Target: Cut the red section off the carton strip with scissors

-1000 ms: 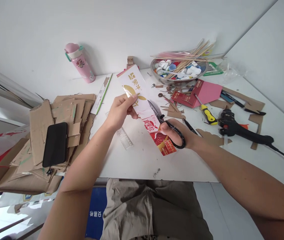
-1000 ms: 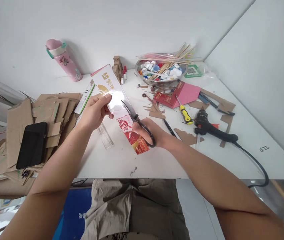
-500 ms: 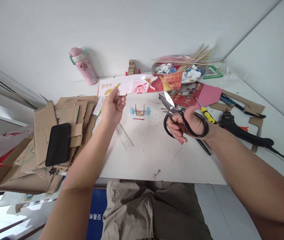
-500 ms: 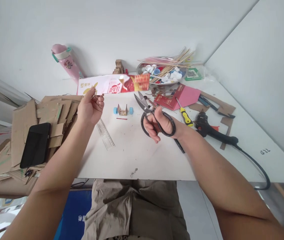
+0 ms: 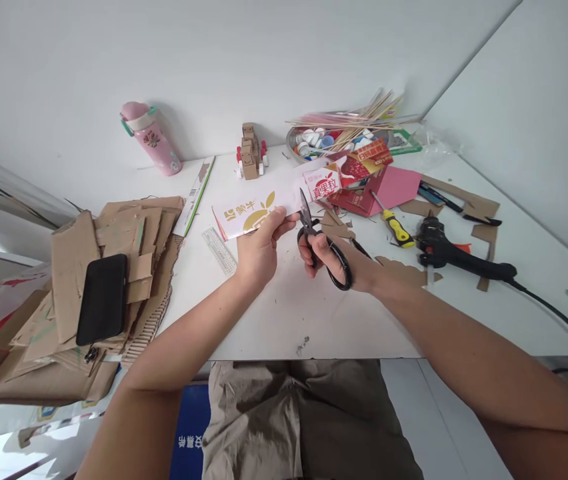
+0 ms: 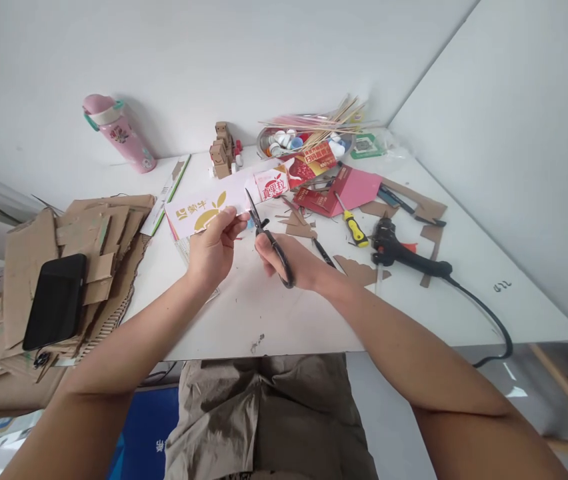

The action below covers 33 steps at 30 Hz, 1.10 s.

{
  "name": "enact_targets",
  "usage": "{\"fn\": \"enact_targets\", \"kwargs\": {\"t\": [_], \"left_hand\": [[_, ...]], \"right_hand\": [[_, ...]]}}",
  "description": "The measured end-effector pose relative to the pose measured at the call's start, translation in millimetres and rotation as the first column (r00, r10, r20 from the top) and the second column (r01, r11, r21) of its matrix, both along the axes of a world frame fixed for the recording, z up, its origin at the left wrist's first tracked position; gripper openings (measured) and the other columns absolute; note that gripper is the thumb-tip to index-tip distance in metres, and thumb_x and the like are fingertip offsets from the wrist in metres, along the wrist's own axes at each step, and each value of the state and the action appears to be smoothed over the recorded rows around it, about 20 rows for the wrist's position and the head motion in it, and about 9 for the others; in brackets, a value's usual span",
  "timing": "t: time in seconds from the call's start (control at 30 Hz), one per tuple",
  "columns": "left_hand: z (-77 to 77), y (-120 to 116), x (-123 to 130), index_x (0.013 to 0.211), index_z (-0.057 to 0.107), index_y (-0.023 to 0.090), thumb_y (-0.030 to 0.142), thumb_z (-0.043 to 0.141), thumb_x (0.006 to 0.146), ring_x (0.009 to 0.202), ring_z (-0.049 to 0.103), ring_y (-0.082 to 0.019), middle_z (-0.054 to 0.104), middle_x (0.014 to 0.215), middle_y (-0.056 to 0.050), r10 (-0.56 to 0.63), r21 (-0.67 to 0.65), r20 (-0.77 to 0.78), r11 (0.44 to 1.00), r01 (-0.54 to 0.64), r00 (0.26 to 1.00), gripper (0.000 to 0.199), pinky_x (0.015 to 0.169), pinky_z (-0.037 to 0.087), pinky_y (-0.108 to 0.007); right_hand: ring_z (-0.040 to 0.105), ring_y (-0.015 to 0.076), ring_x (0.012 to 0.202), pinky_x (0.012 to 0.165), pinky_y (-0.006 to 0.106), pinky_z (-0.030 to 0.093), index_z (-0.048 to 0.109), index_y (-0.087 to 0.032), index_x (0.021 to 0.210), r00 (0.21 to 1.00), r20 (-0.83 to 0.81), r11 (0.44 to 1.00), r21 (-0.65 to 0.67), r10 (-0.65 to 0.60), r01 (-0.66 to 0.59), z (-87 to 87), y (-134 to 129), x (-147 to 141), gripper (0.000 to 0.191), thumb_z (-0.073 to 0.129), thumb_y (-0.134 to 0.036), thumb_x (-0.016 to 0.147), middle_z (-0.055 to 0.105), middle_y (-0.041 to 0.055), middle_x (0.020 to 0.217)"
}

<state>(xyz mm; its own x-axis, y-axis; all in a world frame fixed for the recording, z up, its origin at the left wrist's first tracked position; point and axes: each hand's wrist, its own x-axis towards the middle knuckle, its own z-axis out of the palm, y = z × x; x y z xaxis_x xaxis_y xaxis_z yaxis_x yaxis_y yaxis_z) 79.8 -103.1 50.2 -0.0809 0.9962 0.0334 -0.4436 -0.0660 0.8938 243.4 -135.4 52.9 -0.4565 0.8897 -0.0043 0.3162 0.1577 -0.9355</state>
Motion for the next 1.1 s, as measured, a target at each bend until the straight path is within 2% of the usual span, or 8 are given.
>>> {"fn": "enact_targets", "kwargs": {"t": [0.17, 0.3, 0.47, 0.73, 0.87, 0.97, 1.1], "left_hand": [[-1.9, -2.7, 4.0, 0.077, 0.065, 0.022, 0.029, 0.089, 0.078, 0.080, 0.082, -0.016, 0.080, 0.085, 0.001, -0.015, 0.022, -0.048, 1.000, 0.016, 0.999, 0.025, 0.078, 0.069, -0.029], [-1.2, -3.2, 3.5, 0.078, 0.068, 0.023, 0.028, 0.090, 0.073, 0.075, 0.079, -0.016, 0.078, 0.080, 0.002, -0.013, 0.022, -0.033, 1.000, 0.013, 0.999, 0.024, 0.077, 0.067, -0.030], [1.2, -4.1, 2.7, 0.078, 0.069, 0.024, 0.030, 0.092, 0.067, 0.073, 0.077, -0.017, 0.076, 0.078, 0.003, -0.019, 0.039, -0.011, 0.999, 0.020, 1.000, 0.027, 0.076, 0.064, -0.032], [-0.1, -6.2, 0.5, 0.070, 0.069, 0.025, 0.025, 0.083, 0.073, 0.069, 0.072, -0.015, 0.073, 0.069, 0.003, 0.013, 0.093, -0.098, 0.996, -0.004, 0.995, 0.015, 0.075, 0.062, -0.030], [0.1, -7.5, 1.2, 0.066, 0.069, 0.025, 0.024, 0.078, 0.077, 0.072, 0.071, -0.016, 0.074, 0.070, 0.002, 0.042, 0.096, -0.184, 0.995, -0.025, 0.982, 0.014, 0.078, 0.061, -0.030], [0.3, -7.5, 1.2, 0.068, 0.068, 0.025, 0.026, 0.078, 0.076, 0.072, 0.071, -0.016, 0.073, 0.070, 0.002, 0.048, 0.091, -0.201, 0.995, -0.030, 0.979, 0.013, 0.077, 0.060, -0.031], [-0.5, -7.9, 0.5, 0.072, 0.065, 0.026, 0.034, 0.081, 0.070, 0.070, 0.071, -0.017, 0.071, 0.069, 0.003, 0.031, 0.106, -0.180, 0.994, -0.012, 0.983, 0.019, 0.074, 0.058, -0.032]], "right_hand": [[0.056, 0.0174, 0.060, 0.059, 0.035, 0.044, 0.043, -0.027, 0.072, 0.999, -0.031, 0.999, 0.020, 0.029, -0.028, 0.4, 3.3, 3.7, 0.093, 0.024, -0.118, 0.072, 0.050, -0.0001, 0.067], [0.056, 0.0177, 0.060, 0.061, 0.036, 0.047, 0.043, -0.027, 0.070, 0.999, -0.017, 0.998, 0.033, 0.046, -0.045, 0.4, 3.7, 5.8, 0.093, 0.022, -0.117, 0.073, 0.053, 0.0012, 0.067], [0.054, 0.0172, 0.058, 0.060, 0.036, 0.044, 0.043, -0.026, 0.068, 0.999, 0.019, 0.999, 0.032, 0.025, -0.026, 1.5, -0.2, 4.3, 0.093, 0.020, -0.117, 0.074, 0.055, 0.0025, 0.066], [0.041, 0.0125, 0.054, 0.049, 0.032, 0.041, 0.040, -0.027, 0.073, 0.993, -0.105, 0.995, -0.085, -0.052, 0.044, -2.6, -10.6, -8.6, 0.088, 0.039, -0.115, 0.075, 0.043, -0.0028, 0.065], [0.041, 0.0114, 0.049, 0.043, 0.031, 0.037, 0.037, -0.028, 0.065, 0.984, -0.120, 0.983, -0.144, -0.129, 0.111, -0.5, -14.7, -16.0, 0.092, 0.042, -0.119, 0.065, 0.040, -0.0038, 0.058], [0.043, 0.0123, 0.044, 0.042, 0.032, 0.036, 0.034, -0.029, 0.058, 0.984, -0.091, 0.983, -0.122, -0.151, 0.139, 2.4, -15.6, -18.5, 0.093, 0.039, -0.122, 0.060, 0.039, -0.0034, 0.051], [0.049, 0.0152, 0.046, 0.048, 0.034, 0.040, 0.036, -0.029, 0.058, 0.994, -0.009, 0.993, -0.023, -0.113, 0.113, 4.5, -13.5, -15.6, 0.094, 0.025, -0.123, 0.063, 0.045, 0.0001, 0.052]]}}
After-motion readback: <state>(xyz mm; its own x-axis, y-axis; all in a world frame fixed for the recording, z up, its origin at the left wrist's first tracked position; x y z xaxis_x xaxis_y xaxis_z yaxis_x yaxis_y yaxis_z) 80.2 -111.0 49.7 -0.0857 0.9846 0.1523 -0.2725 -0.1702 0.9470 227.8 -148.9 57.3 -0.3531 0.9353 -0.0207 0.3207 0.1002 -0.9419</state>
